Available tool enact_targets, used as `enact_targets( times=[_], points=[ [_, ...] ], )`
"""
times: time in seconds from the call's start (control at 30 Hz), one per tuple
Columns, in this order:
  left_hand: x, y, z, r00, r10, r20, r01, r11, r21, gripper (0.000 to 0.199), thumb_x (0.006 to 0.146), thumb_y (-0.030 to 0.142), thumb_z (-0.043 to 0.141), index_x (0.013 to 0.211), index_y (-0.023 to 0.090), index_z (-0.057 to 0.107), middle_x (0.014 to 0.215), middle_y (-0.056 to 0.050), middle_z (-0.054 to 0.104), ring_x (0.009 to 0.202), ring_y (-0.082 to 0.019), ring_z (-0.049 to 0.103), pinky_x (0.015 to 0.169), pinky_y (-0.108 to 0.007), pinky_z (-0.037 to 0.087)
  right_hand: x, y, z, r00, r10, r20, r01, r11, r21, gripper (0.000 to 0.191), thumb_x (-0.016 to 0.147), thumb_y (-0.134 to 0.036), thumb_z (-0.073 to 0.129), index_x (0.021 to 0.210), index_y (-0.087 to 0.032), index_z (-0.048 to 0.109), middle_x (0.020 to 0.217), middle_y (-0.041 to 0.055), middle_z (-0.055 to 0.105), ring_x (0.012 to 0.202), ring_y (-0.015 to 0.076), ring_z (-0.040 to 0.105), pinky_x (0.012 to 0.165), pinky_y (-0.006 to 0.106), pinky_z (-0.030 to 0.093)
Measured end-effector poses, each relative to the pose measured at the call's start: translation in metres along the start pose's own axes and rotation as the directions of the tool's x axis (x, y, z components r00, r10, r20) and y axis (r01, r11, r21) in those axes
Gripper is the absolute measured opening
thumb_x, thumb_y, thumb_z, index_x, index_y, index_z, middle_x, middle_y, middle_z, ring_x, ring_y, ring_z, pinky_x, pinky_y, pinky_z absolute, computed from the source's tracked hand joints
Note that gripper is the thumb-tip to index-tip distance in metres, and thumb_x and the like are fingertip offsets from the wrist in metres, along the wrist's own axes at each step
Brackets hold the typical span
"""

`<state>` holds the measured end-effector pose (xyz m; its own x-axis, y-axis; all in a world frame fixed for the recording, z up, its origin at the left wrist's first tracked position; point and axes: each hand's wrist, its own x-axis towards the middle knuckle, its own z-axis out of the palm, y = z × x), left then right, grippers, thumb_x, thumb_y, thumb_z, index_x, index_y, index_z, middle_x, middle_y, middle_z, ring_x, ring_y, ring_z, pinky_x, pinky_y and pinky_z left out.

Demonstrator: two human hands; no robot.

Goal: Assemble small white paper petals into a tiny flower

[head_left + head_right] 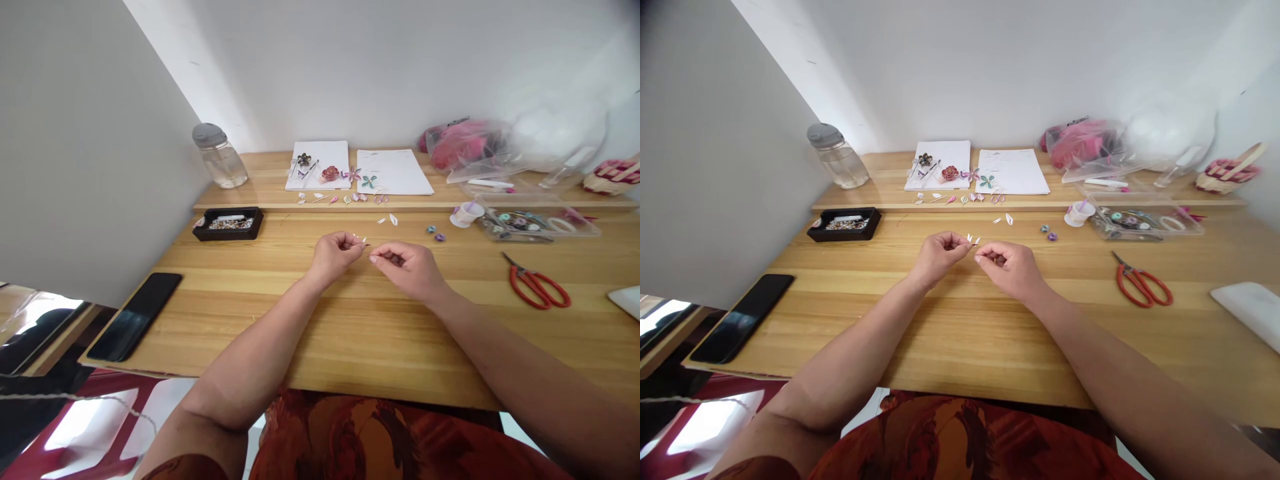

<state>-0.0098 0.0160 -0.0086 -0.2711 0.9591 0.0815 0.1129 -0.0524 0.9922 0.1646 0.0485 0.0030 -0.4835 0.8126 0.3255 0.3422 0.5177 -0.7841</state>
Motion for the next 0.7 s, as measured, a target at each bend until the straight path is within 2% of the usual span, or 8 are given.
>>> enact_targets(
  times=[0.2, 0.3, 0.4, 0.5, 0.57, 0.63, 0.7],
  points=[
    [-0.003, 0.002, 0.0, 0.989, 0.036, 0.145, -0.06, 0.984, 0.169, 0.016, 0.069, 0.029, 0.07, 0.072, 0.014, 0.067, 0.067, 0.0, 0.062, 0.058, -0.009, 0.046, 0.056, -0.023, 0.035, 0.002, -0.002, -0.006, 0.998, -0.04, -0.039, 0.039, 0.999, -0.034, 0.015, 0.081, -0.029, 0.066, 0.079, -0.017, 0.074, 0.059, 0.0001, 0.061, 0.051, 0.0105, 0.047, 0.051, 0.025, 0.037],
    [-0.006, 0.004, -0.001, 0.972, 0.011, 0.235, -0.047, 0.988, 0.148, 0.019, 0.07, 0.031, 0.07, 0.075, 0.013, 0.068, 0.066, 0.001, 0.059, 0.058, -0.008, 0.045, 0.056, -0.022, 0.033, 0.005, 0.005, -0.009, 1.0, 0.009, -0.029, -0.009, 1.0, 0.02, 0.018, 0.082, -0.033, 0.067, 0.082, -0.017, 0.074, 0.063, 0.0016, 0.065, 0.052, 0.0116, 0.052, 0.05, 0.026, 0.04],
    [-0.008, 0.008, -0.002, 0.955, -0.031, 0.296, 0.014, 0.998, 0.062, 0.025, 0.07, 0.036, 0.073, 0.077, 0.012, 0.068, 0.066, 0.0, 0.058, 0.059, -0.008, 0.043, 0.056, -0.022, 0.031, 0.01, 0.014, -0.009, 0.994, 0.106, 0.038, -0.11, 0.981, 0.158, 0.024, 0.081, -0.041, 0.07, 0.083, -0.017, 0.074, 0.071, 0.0034, 0.069, 0.055, 0.0125, 0.056, 0.052, 0.026, 0.044],
    [-0.009, 0.011, -0.002, 0.957, -0.063, 0.285, 0.069, 0.998, -0.012, 0.031, 0.068, 0.042, 0.076, 0.076, 0.012, 0.068, 0.066, 0.001, 0.057, 0.059, -0.007, 0.042, 0.056, -0.023, 0.029, 0.014, 0.02, -0.007, 0.971, 0.215, 0.102, -0.236, 0.922, 0.306, 0.031, 0.075, -0.048, 0.076, 0.082, -0.018, 0.073, 0.073, 0.0033, 0.068, 0.055, 0.0113, 0.054, 0.053, 0.026, 0.048],
    [-0.008, 0.011, -0.001, 0.966, -0.073, 0.247, 0.091, 0.994, -0.063, 0.035, 0.066, 0.046, 0.078, 0.076, 0.013, 0.068, 0.066, 0.001, 0.057, 0.058, -0.007, 0.041, 0.056, -0.023, 0.029, 0.014, 0.02, -0.005, 0.955, 0.273, 0.113, -0.296, 0.885, 0.359, 0.034, 0.072, -0.05, 0.078, 0.081, -0.018, 0.071, 0.067, 0.0014, 0.064, 0.052, 0.0097, 0.05, 0.05, 0.025, 0.046],
    [-0.007, 0.01, -0.001, 0.978, -0.079, 0.195, 0.105, 0.987, -0.125, 0.038, 0.065, 0.048, 0.08, 0.076, 0.013, 0.068, 0.068, 0.001, 0.059, 0.058, -0.006, 0.041, 0.057, -0.023, 0.031, 0.013, 0.019, -0.004, 0.946, 0.297, 0.133, -0.325, 0.871, 0.367, 0.034, 0.073, -0.05, 0.076, 0.082, -0.018, 0.07, 0.06, -0.0007, 0.06, 0.048, 0.0086, 0.045, 0.047, 0.024, 0.04],
    [-0.005, 0.008, 0.0, 0.987, -0.087, 0.139, 0.111, 0.977, -0.179, 0.039, 0.063, 0.048, 0.081, 0.075, 0.013, 0.067, 0.07, 0.001, 0.061, 0.059, -0.006, 0.042, 0.059, -0.023, 0.034, 0.01, 0.017, -0.002, 0.952, 0.268, 0.146, -0.302, 0.898, 0.32, 0.031, 0.076, -0.048, 0.073, 0.083, -0.018, 0.069, 0.059, -0.001, 0.059, 0.048, 0.0089, 0.044, 0.046, 0.024, 0.036]
  ],
)
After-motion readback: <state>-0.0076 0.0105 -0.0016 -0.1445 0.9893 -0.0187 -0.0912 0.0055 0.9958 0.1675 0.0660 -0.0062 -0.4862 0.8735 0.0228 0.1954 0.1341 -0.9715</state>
